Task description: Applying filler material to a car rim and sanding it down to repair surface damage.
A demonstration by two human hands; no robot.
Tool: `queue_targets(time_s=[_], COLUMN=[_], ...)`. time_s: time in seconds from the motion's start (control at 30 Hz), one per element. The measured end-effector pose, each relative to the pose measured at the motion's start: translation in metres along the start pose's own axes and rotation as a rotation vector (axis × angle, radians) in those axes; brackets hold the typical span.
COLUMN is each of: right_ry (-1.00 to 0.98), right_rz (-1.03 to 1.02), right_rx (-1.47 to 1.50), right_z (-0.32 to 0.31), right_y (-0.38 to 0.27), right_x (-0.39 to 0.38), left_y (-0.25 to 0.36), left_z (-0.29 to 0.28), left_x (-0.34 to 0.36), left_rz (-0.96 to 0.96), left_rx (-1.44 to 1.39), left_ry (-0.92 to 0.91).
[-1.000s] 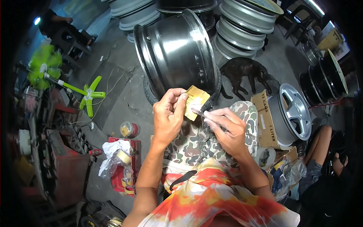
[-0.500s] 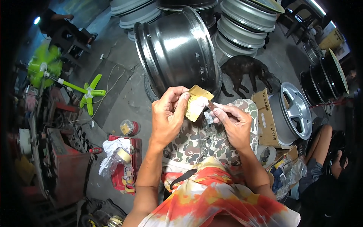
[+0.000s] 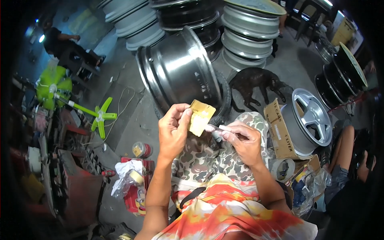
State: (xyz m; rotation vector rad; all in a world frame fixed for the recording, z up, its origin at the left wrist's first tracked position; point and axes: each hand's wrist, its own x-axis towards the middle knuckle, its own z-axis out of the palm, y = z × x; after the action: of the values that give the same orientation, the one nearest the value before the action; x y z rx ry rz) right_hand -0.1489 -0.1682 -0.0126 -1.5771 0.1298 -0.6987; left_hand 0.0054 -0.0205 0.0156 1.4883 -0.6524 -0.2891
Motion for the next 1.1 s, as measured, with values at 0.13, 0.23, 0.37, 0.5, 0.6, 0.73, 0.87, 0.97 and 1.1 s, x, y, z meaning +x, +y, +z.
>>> queue_targets(time_s=[0.13,0.23,0.37,0.5,0.6,0.73,0.87,0.97,1.1], right_ry=[0.099,0.092,0.035,-0.021,0.066,-0.033,-0.012,0.074,0.166], right_rz=[-0.537,-0.652,-0.647,-0.619,-0.04,0.189,0.249,0.218,0.097], right_rx=[-0.481,-0.544,-0.542,-0.533,0.062,0.481,0.422,0.505,0.394], right_z=[-0.006,-0.014,-0.03,-0.043,-0.034,-0.011,-0.005,-0.007,-0.001], right_y=[-0.012,-0.001,-0.006,-0.012,-0.009,-0.009,0.005,0.013,0.007], right_x=[0.005,0.0,-0.013,-0.022,-0.027,-0.012,-0.01,-0.003,0.028], left_y=[0.003,0.008,0.012,0.017,0.013,0.015,0.017,0.015,-0.006], left_z=[0.013,0.02,0.02,0.016,0.024,0.033,0.016,-0.006,-0.02], left_x=[-0.002,-0.004,-0.012,-0.016,-0.016,-0.015,-0.004,0.006,0.009], left_rz=[-0.221,-0.253,-0.249,-0.254,-0.244,-0.261,-0.269,-0.243,-0.22], left_rx=[-0.285,-0.301,-0.263,-0.332,-0.364,-0.474,-0.517,-0.583,-0.365], left_ry=[-0.13,-0.137,-0.105,-0.081,-0.095,-0.174,-0.136,-0.115,-0.337])
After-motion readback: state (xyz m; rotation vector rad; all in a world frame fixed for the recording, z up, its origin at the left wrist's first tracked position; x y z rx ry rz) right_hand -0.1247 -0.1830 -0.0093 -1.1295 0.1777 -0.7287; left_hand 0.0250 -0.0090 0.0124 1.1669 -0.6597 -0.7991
